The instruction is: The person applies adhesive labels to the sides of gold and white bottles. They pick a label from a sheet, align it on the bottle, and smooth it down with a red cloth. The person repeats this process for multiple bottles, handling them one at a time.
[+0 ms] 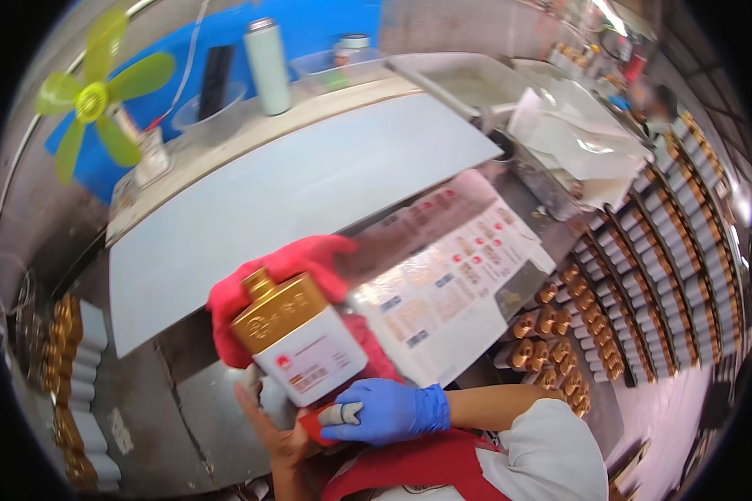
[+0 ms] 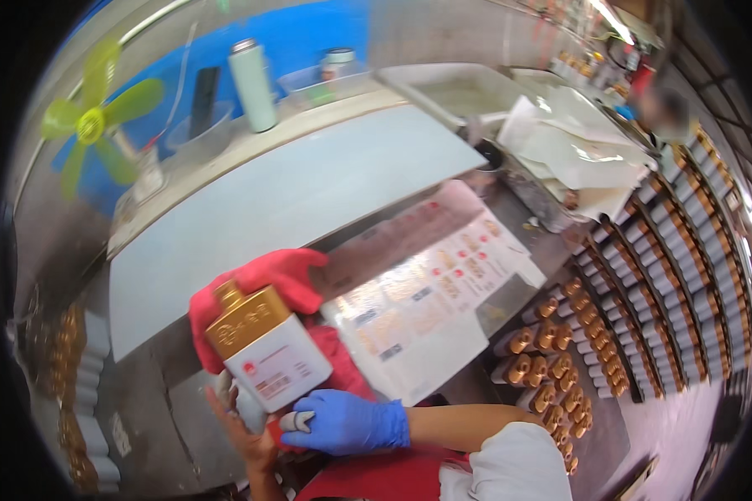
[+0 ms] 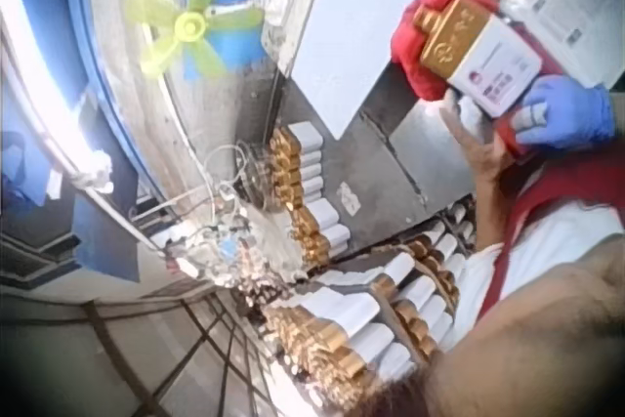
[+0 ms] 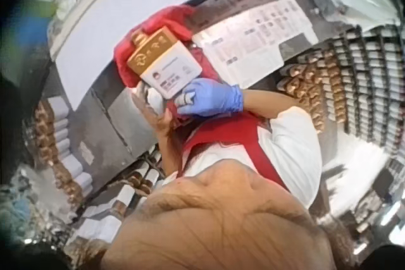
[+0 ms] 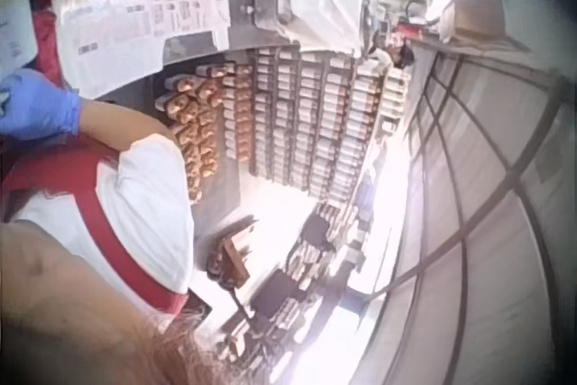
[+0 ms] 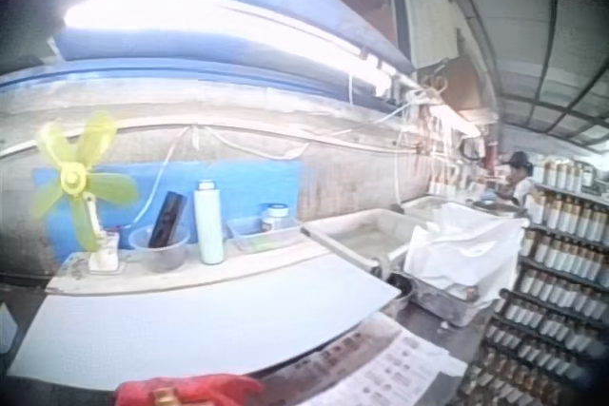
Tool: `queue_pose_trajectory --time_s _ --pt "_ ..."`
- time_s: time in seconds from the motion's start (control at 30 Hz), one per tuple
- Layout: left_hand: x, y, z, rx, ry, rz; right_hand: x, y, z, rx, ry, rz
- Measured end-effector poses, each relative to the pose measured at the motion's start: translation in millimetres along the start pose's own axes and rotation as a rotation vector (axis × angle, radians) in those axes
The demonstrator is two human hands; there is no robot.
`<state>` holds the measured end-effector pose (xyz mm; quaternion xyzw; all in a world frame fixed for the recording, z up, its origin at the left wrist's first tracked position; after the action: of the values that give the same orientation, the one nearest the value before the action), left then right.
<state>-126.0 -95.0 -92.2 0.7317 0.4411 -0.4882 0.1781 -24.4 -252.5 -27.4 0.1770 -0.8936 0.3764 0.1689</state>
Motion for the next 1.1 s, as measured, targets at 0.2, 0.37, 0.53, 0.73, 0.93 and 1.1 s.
queue_pose_trajectory --time_s 0.2,0.37,0.53,0.73,0.93,1.1 --pt "-21 11 -6 0.078 0.096 -0.014 -5 -31 14 -0.124 0.004 0.077" --pt "-14 16 -3 0.026 0.037 0.051 -10 -63 34 -0.287 0.241 0.134" --pt "-19 16 -9 0.008 0.111 0.095 -30 -116 88 -0.457 0.88 -0.152" --pt "-37 15 -18 0.168 0.185 -0.131 -151 -281 240 -0.981 1.385 0.308" --pt "-38 17 -16 0.152 0.093 -0.175 -196 -327 256 -0.454 1.39 0.619" --pt "-39 18 -16 0.145 0.078 -0.197 -210 -325 267 -0.358 1.38 0.584"
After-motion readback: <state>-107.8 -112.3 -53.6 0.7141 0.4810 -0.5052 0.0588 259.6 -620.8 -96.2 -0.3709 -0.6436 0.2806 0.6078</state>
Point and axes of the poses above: each hand's wrist, its own z-axis away from the middle knuckle, its own y-axis out of the palm, x = y × z, the point moved 3 cm from there along -z, towards the middle knuckle, and after that the axes turned 14 degrees about -x, right-handed, at the moved point
